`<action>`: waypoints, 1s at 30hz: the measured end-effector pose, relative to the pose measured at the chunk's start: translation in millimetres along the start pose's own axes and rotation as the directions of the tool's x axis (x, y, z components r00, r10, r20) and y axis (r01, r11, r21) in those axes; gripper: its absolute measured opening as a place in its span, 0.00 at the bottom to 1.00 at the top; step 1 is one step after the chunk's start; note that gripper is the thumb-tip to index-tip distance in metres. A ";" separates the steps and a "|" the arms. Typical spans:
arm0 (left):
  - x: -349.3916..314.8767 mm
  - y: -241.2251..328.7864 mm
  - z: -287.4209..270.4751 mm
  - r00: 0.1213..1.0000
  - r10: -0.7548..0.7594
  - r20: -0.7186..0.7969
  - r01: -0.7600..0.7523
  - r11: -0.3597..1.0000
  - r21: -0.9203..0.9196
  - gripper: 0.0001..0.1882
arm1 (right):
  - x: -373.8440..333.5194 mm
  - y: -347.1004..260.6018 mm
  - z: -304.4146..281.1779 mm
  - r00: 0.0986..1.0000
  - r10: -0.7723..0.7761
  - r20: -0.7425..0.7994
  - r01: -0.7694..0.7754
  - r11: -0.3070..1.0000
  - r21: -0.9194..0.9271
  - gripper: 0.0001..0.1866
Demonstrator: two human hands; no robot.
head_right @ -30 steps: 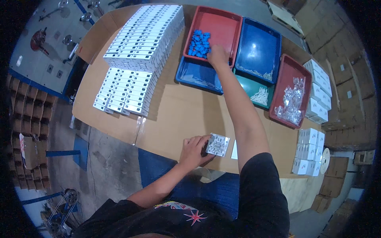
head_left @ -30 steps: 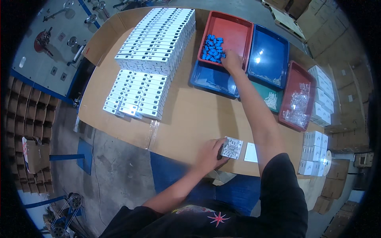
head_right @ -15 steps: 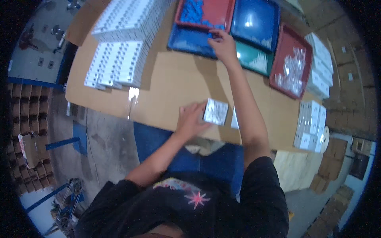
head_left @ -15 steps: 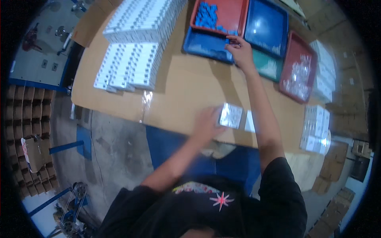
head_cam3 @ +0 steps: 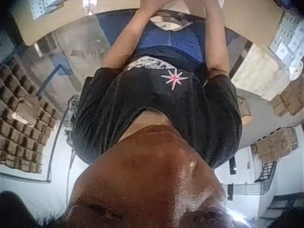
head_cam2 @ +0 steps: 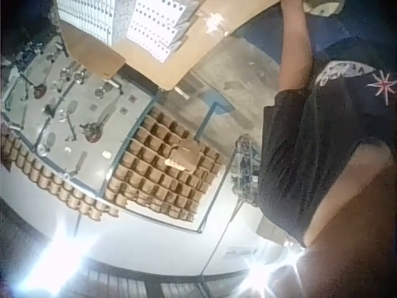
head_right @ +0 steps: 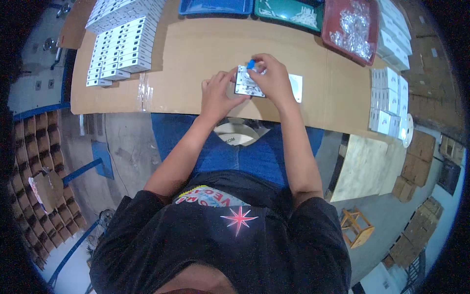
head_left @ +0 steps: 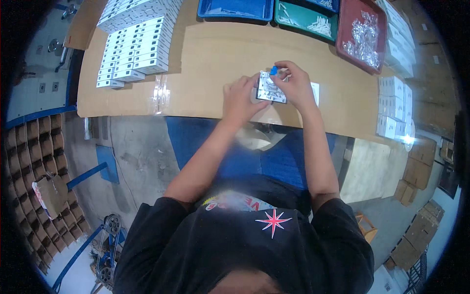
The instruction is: The recorder is placing metal brackets and blue plastic pieces into plastic bags and then into small white boxes.
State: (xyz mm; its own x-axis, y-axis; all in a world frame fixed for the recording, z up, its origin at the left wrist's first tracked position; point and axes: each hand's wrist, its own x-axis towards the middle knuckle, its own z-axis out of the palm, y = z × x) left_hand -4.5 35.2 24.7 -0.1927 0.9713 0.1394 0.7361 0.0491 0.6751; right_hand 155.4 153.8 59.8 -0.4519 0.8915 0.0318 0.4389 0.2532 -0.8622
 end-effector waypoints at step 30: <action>-0.6 1.9 0.7 0.999 0.023 -0.024 -0.023 1.000 -0.014 0.41 | -6.7 5.0 17.3 0.983 -0.173 0.061 0.184 0.916 -0.356 0.16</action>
State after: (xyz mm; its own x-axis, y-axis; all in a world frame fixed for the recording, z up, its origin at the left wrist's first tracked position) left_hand -2.5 34.9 25.4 -0.1913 0.9663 0.1721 0.7313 0.0234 0.6817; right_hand 147.2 142.5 46.6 -0.5677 0.8095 0.1498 0.5958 0.5295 -0.6039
